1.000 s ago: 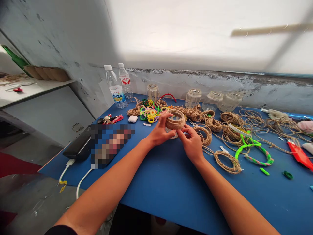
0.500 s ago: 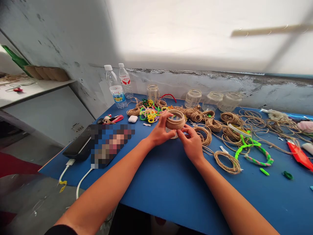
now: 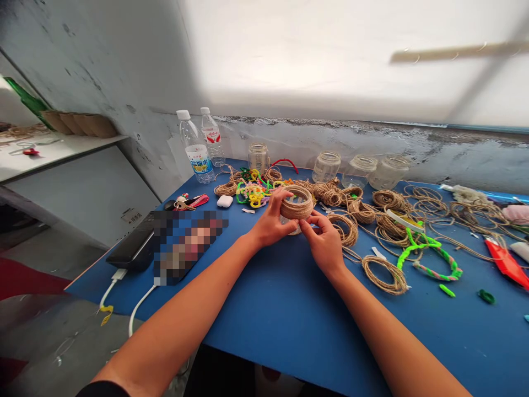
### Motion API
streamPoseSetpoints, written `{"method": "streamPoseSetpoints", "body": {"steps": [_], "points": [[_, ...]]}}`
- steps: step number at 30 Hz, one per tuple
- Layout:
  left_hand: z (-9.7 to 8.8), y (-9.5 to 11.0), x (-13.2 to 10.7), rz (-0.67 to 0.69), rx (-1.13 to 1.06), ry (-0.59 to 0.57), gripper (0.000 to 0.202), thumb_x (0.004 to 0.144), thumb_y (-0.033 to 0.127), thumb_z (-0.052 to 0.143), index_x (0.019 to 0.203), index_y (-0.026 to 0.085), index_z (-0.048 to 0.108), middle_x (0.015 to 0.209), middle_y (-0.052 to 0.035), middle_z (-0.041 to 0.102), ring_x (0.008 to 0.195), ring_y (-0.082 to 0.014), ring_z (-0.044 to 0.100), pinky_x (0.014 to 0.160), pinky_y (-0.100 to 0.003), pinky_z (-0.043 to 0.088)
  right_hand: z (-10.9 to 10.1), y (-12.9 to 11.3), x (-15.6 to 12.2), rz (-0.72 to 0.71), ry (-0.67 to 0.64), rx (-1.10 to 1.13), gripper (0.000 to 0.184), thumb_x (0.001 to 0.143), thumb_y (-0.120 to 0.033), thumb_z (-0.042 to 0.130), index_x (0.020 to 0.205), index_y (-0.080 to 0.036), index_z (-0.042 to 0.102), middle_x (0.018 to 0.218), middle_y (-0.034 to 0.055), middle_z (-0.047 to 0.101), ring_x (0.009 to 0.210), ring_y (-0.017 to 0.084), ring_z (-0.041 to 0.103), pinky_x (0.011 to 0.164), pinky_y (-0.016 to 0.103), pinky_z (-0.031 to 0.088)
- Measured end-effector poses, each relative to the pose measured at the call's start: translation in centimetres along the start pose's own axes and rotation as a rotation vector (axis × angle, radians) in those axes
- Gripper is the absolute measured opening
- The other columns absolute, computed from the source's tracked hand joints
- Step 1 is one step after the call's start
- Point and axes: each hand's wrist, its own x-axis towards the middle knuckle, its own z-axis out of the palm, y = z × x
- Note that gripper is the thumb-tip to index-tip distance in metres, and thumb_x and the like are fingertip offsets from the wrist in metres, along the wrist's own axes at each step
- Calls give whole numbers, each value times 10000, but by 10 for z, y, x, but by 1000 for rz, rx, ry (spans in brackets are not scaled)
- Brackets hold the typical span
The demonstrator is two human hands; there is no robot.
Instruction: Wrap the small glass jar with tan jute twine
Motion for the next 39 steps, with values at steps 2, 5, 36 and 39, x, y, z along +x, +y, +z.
{"method": "streamPoseSetpoints", "body": {"steps": [2,5,36,39], "points": [[0,0,0,1,0,4,594,706,332,674,1217,241,385,1457,-103,318,1443,-267,263,1233,-475,198,0,0,0,0,2,5,386,762,-562,650,770,-176,639,1222,135,641,1019,249,617,825,355,491],[1,-1,1,7,-3,5,584,710,327,671,1213,235,389,1459,-103,315,1446,-260,257,1233,-464,207,0,0,0,6,-7,27,379,759,-554,658,769,-176,633,1244,128,630,1015,242,618,834,349,490],[2,-2,1,19,2,20,576,713,320,666,1209,216,393,1469,-124,299,1448,-255,261,1231,-457,225,-1,3,1,23,-19,31,389,764,-559,656,793,-171,641,1265,126,617,1005,232,613,848,343,479],[2,-3,1,32,4,22,579,715,327,665,1213,215,391,1461,-128,305,1448,-260,255,1228,-465,228,0,3,1,24,-17,33,394,761,-563,657,787,-171,637,1253,126,623,1009,233,614,856,343,476]]}}
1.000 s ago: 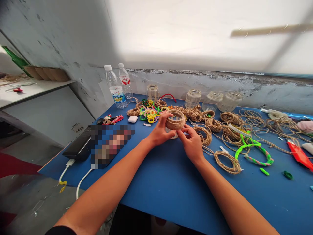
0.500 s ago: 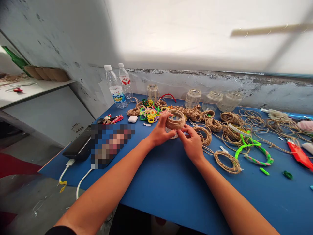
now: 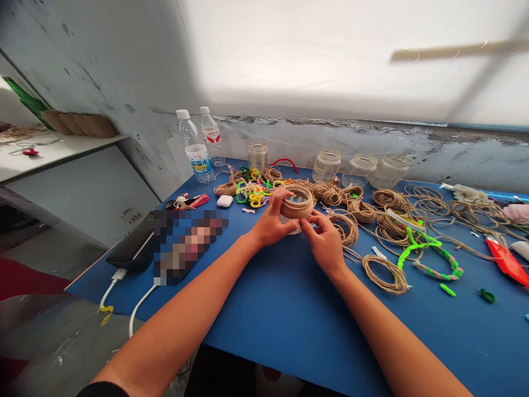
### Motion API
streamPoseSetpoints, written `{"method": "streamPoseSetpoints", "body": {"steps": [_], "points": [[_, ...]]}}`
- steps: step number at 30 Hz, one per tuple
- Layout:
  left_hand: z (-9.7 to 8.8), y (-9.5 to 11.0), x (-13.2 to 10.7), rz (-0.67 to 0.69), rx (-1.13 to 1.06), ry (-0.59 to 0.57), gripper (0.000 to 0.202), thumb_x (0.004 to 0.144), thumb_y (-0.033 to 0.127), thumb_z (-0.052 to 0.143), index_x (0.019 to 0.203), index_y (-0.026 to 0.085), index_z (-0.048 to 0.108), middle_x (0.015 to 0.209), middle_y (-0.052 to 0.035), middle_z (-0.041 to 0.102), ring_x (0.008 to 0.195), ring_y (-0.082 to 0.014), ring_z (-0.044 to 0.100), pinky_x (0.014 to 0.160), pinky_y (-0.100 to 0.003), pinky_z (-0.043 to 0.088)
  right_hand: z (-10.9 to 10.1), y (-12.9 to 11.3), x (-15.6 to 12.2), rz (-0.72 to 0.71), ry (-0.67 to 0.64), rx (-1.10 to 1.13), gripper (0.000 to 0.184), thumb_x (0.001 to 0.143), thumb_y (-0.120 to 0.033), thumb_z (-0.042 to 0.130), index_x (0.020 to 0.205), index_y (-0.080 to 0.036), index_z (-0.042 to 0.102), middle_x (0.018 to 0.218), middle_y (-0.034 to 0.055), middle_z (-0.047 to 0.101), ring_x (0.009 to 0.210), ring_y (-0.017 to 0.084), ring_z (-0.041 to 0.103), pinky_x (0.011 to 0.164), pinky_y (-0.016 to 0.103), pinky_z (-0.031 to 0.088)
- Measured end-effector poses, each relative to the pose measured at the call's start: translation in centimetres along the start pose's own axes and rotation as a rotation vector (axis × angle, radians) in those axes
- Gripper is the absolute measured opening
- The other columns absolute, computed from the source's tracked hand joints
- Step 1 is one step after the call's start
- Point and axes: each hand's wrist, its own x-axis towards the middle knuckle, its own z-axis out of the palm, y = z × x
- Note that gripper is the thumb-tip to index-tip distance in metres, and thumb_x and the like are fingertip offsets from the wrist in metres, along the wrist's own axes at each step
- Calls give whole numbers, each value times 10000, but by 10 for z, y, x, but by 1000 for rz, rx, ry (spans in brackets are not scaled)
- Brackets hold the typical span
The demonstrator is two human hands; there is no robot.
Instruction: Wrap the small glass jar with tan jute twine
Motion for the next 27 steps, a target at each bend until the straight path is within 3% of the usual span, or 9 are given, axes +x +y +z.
{"method": "streamPoseSetpoints", "body": {"steps": [15,27], "points": [[-1,1,0,-24,26,-19,590,725,346,670,1226,223,384,1474,-127,297,1459,-269,243,1232,-484,212,0,1,0,-8,8,-9,439,743,-606,655,779,-169,642,1221,140,634,988,240,618,823,348,489],[-1,-1,0,20,28,-9,657,731,316,678,1306,233,373,1499,-115,263,1468,-256,228,1237,-450,227,0,5,1,-8,0,43,404,751,-565,670,810,-167,644,1208,121,640,836,180,615,752,319,501]]}}
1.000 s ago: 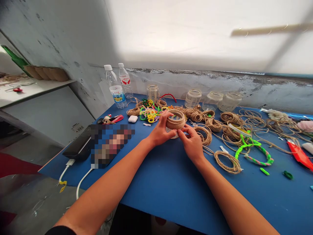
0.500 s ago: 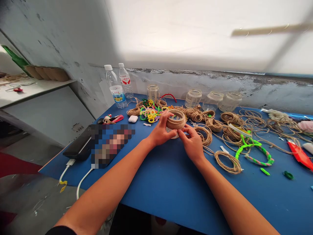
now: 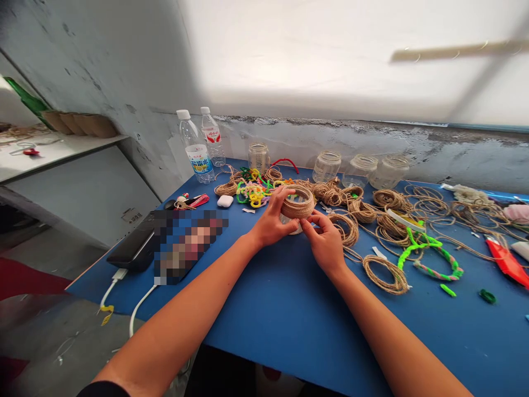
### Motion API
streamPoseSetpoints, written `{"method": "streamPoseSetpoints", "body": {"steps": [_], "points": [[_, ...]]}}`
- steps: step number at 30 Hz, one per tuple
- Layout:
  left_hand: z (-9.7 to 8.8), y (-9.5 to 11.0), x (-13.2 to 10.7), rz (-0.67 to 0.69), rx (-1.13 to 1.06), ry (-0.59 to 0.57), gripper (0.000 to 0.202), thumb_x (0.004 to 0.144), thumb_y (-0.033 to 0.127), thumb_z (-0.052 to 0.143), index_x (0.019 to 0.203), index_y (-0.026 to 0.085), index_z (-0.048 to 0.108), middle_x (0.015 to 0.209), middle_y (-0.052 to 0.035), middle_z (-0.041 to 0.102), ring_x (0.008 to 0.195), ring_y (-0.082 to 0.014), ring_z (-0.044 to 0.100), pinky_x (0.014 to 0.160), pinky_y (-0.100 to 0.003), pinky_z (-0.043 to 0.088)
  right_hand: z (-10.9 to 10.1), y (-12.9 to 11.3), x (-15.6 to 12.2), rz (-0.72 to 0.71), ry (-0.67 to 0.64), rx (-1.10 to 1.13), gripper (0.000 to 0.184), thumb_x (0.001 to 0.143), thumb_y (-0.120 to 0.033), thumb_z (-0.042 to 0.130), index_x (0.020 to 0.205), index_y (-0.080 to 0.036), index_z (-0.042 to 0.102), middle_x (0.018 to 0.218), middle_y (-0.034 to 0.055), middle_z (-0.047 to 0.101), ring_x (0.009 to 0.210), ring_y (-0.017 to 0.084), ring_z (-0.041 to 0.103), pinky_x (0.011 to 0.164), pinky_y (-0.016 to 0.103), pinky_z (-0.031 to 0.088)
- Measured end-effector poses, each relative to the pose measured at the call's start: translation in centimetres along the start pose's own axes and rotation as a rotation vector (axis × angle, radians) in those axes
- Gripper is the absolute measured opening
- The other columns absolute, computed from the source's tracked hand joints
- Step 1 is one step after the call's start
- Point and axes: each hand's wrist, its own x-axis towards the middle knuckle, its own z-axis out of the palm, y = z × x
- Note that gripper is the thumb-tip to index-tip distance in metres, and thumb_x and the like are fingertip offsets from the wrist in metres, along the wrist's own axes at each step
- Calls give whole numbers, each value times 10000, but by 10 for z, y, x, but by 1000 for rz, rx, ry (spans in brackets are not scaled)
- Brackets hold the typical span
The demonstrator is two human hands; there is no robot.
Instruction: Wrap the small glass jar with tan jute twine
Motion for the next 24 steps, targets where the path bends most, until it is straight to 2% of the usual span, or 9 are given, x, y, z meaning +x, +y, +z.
{"method": "streamPoseSetpoints", "body": {"steps": [3,10,18,24], "points": [[0,2,-1,3,37,33,666,723,318,693,1316,251,396,1500,-99,240,1465,-258,216,1233,-443,228,1,0,0,0,4,32,390,751,-551,680,836,-172,648,1210,108,642,805,166,614,731,308,505],[-1,9,-2,-9,189,84,621,707,330,707,1278,274,470,1381,-80,332,1372,-248,329,1201,-427,274,1,3,0,-13,2,53,359,750,-533,692,812,-182,650,1210,98,643,842,181,632,763,324,507],[1,5,-2,25,179,87,517,704,295,682,1166,226,462,1386,-96,336,1378,-248,316,1190,-442,280,0,-2,0,-56,34,-52,382,753,-546,675,811,-168,666,1194,126,638,928,212,630,816,354,504],[-1,6,-3,-9,145,67,517,694,286,677,1147,224,436,1398,-101,336,1390,-254,306,1194,-455,274,1,-6,-1,-95,64,-133,394,751,-566,661,773,-173,678,1140,128,642,1018,244,610,849,374,503]]}}
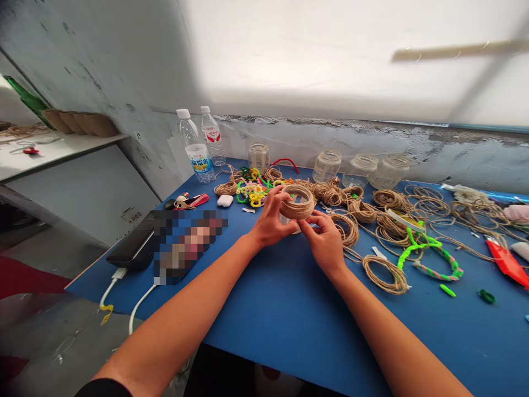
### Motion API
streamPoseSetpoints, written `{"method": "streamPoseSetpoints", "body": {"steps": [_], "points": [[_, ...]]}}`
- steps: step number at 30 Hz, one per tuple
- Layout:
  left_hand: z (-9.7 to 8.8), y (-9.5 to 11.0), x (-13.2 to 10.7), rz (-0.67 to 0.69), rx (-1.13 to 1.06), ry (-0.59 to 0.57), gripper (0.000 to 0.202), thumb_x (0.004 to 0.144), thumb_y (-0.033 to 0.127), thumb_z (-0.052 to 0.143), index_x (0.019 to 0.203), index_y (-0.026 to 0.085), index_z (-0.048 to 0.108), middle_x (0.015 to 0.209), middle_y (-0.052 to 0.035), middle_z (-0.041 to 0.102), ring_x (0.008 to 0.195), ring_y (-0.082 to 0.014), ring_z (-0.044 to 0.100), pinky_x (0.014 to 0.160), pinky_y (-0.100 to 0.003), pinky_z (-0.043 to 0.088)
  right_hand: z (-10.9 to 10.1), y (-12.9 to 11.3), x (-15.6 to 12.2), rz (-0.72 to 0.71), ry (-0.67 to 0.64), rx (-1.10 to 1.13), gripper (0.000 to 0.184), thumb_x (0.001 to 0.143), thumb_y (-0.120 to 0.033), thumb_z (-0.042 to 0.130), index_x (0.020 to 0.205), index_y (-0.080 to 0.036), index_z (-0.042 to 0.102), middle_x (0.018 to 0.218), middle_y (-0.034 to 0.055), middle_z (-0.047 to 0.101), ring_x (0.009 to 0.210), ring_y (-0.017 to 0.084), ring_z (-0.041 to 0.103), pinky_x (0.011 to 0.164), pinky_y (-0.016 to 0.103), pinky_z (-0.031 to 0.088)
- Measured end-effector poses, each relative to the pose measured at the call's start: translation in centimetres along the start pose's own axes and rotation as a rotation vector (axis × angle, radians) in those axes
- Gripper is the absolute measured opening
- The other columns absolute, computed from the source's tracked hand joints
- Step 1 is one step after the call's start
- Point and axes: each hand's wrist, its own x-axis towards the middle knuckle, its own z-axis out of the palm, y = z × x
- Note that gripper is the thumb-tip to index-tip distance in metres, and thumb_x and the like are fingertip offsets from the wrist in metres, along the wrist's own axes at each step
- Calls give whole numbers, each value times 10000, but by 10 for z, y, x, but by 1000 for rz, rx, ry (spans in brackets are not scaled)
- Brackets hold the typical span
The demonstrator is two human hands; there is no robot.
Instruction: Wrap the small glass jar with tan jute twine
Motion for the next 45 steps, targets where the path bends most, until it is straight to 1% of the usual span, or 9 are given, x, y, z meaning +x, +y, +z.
{"method": "streamPoseSetpoints", "body": {"steps": [6,15,22,26,29,36,41,45], "points": [[1,-2,0,-11,-19,4,557,694,303,695,1180,240,432,1413,-101,338,1408,-253,309,1201,-456,267,-1,3,0,8,-8,7,393,760,-563,659,798,-172,680,1147,126,645,1019,242,609,838,372,508],[2,-1,0,-6,-18,9,560,697,297,685,1195,226,440,1419,-108,345,1404,-245,316,1207,-448,257,-1,3,0,0,-15,31,386,763,-555,664,779,-169,671,1149,123,643,1009,235,614,850,366,503],[2,-1,0,-14,-23,3,567,701,306,689,1200,225,433,1446,-112,343,1417,-254,311,1207,-460,251,0,5,-1,29,-18,81,390,747,-564,678,786,-176,652,1168,115,654,922,215,645,769,329,530],[2,-2,0,12,-4,1,573,712,314,685,1215,224,426,1440,-119,344,1430,-248,299,1211,-450,253,0,10,0,35,-7,76,408,728,-587,682,800,-186,662,1131,111,675,846,211,655,732,339,545],[2,-3,1,19,2,-5,587,710,317,691,1224,235,420,1448,-117,340,1439,-249,290,1216,-454,249,0,12,0,19,1,52,422,723,-609,674,806,-195,671,1092,109,689,842,218,655,723,344,551],[2,-4,0,29,-18,-16,620,696,313,704,1237,230,413,1468,-123,315,1457,-257,260,1222,-459,237,0,13,1,22,2,52,430,734,-599,670,809,-175,672,1129,115,675,885,217,654,784,355,541],[1,-3,0,13,-22,-24,603,708,328,696,1231,221,415,1462,-128,324,1450,-262,271,1219,-467,236,-1,12,0,47,-13,71,407,738,-566,686,823,-168,672,1188,121,657,877,213,656,827,379,528],[1,-2,1,4,-10,-29,580,717,334,689,1220,223,420,1458,-127,331,1448,-268,273,1218,-474,233,-2,8,0,48,-23,66,384,748,-553,686,815,-175,673,1198,120,653,917,225,653,848,385,518]]}}
